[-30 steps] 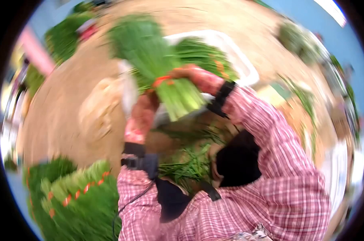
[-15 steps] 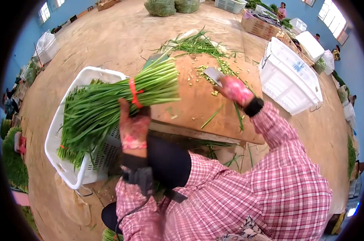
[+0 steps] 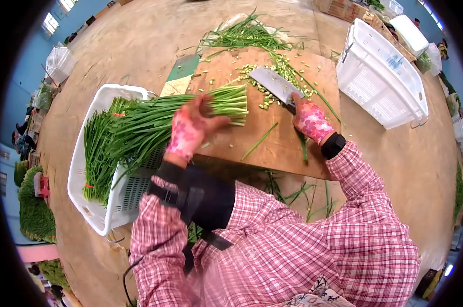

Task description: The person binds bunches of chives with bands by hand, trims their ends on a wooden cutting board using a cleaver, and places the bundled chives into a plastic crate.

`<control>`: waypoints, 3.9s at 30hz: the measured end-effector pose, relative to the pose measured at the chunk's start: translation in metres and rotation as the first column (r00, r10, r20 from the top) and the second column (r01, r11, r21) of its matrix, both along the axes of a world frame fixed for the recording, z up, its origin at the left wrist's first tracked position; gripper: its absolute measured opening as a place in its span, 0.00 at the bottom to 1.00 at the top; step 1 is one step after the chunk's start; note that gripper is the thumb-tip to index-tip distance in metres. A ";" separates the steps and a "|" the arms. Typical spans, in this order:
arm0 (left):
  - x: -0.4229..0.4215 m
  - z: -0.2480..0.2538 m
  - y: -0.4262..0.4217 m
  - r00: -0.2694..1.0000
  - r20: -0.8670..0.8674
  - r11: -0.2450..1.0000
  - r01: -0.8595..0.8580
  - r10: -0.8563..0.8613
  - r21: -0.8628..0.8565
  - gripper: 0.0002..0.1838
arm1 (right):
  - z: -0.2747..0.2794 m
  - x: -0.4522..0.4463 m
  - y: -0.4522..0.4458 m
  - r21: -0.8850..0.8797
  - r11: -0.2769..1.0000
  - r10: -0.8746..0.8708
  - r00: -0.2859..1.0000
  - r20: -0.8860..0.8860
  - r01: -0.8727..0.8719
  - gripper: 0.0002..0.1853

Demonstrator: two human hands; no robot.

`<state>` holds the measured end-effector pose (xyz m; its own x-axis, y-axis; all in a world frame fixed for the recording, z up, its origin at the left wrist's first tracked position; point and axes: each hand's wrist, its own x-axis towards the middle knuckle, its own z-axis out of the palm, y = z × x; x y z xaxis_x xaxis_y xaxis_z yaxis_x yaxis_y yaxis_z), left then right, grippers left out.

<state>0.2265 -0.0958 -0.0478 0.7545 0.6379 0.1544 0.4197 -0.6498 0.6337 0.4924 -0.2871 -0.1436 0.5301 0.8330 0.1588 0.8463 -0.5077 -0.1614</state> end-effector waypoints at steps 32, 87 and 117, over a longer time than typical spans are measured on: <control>0.073 -0.060 0.058 0.816 -0.574 0.917 0.277 -0.067 0.287 0.40 | 0.047 -0.101 0.090 0.126 0.987 0.079 0.389 -0.918 0.098 0.15; -0.058 -0.125 0.002 0.478 0.689 0.039 0.806 0.545 -0.591 0.47 | 0.097 -0.123 0.087 0.353 0.854 0.493 0.379 -0.783 -0.382 0.20; -0.240 -0.113 0.018 -0.130 0.573 0.563 -0.107 0.809 -0.819 0.18 | 0.017 -0.357 0.275 0.501 0.748 0.356 -0.374 -0.856 -0.435 0.30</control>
